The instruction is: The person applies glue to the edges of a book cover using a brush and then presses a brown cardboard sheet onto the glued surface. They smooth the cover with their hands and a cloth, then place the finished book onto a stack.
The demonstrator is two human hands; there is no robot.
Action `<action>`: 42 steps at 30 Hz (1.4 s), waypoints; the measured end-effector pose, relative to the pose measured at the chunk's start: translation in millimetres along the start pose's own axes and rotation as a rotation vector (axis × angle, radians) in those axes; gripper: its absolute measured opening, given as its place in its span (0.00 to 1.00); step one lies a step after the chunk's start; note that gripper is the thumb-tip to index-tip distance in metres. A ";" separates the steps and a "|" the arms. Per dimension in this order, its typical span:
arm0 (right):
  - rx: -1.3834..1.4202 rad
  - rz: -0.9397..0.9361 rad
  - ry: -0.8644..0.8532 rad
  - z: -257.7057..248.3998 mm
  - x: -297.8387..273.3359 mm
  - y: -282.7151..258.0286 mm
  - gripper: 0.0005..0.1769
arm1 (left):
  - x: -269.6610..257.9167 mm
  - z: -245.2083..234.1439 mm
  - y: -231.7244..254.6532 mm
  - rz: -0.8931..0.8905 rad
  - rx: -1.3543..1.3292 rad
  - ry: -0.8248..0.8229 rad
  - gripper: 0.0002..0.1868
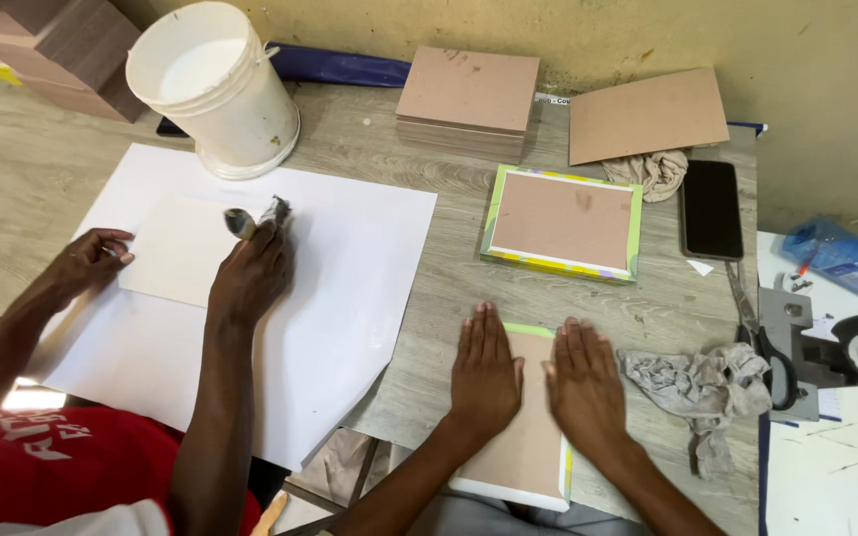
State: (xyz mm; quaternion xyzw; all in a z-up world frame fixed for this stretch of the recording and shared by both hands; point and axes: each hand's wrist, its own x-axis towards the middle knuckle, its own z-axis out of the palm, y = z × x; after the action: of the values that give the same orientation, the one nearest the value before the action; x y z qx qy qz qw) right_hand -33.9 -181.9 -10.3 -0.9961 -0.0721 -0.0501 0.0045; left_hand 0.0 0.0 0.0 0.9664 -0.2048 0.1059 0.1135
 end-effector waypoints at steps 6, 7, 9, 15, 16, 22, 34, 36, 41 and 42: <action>0.163 -0.046 0.210 5.7 20.6 -30.2 0.33 | 9.3 -33.6 5.2 0.131 -0.173 0.276 0.27; 0.169 -0.050 0.206 7.1 21.2 -32.5 0.33 | 11.8 -33.7 4.3 0.125 -0.170 0.271 0.27; 0.060 -0.011 0.252 8.5 15.4 -36.6 0.33 | 12.4 -34.7 6.7 0.112 -0.117 0.338 0.25; 0.060 0.078 0.235 -0.3 -13.9 -54.5 0.35 | 3.3 -33.1 -5.5 0.246 -0.183 0.228 0.33; 0.056 0.085 0.248 -7.2 -19.5 -53.0 0.35 | 2.5 -33.0 -10.8 0.258 -0.181 0.236 0.33; 0.771 0.221 -0.036 -69.6 -49.4 21.7 0.23 | -8.9 -36.0 -25.2 0.346 -0.443 0.026 0.34; 0.770 -0.102 0.151 -22.0 60.9 -33.0 0.09 | -24.0 -29.6 -33.1 0.351 -0.571 0.169 0.22; 0.764 -0.031 -0.031 -50.9 19.5 -24.0 0.07 | -29.3 -23.5 -32.6 0.273 -0.483 0.236 0.27; 0.725 0.153 -0.268 -58.8 -29.7 -4.8 0.06 | -30.1 -18.2 -33.4 0.241 -0.516 0.208 0.23; 0.696 0.127 -0.297 -57.6 -20.4 -5.1 0.03 | -32.6 -16.0 -34.3 0.240 -0.516 0.195 0.23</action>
State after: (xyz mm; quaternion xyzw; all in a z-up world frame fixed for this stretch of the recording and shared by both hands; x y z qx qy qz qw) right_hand -60.4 -180.7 45.0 -0.9339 -0.0228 0.1227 0.3351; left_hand -17.2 46.9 1.1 0.8597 -0.3261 0.1555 0.3612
